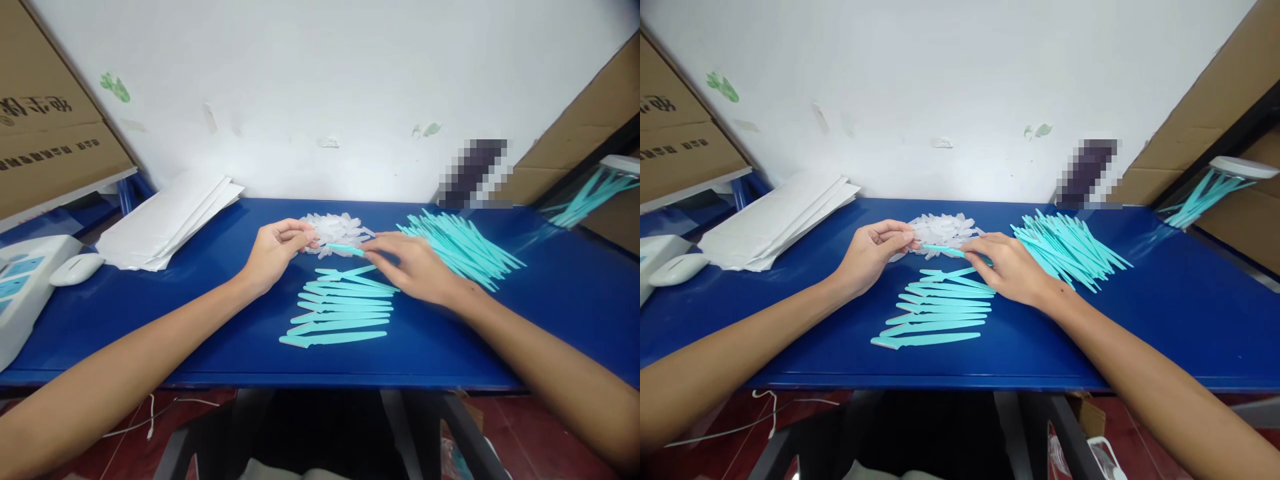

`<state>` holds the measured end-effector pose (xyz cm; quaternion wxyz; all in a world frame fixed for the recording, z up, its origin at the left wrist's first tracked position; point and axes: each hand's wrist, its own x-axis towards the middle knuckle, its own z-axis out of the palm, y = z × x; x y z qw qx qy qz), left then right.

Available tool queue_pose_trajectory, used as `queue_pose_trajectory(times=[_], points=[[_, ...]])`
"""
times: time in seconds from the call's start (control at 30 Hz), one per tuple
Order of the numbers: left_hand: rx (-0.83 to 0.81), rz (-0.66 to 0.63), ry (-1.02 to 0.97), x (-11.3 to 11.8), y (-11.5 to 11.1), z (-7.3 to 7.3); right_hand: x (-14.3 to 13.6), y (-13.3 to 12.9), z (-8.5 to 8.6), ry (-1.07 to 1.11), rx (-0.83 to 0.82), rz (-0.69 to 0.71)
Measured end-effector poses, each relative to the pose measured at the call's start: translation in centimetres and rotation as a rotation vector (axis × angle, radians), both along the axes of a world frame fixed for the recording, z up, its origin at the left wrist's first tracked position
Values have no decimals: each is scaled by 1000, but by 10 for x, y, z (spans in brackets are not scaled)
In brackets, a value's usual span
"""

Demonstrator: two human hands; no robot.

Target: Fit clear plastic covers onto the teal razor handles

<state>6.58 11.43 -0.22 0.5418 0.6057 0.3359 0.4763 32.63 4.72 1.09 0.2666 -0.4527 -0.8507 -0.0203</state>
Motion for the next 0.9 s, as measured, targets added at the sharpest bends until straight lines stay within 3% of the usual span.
queue_pose_trajectory(times=[0.13, 0.3, 0.9], points=[[-79, -37, -93, 0, -2, 1, -1, 1, 3, 131, 1, -51], [-21, -37, -81, 1, -3, -1, -1, 1, 2, 222, -56, -37], [122, -60, 59, 3, -6, -1, -1, -1, 6, 144, 6, -99]])
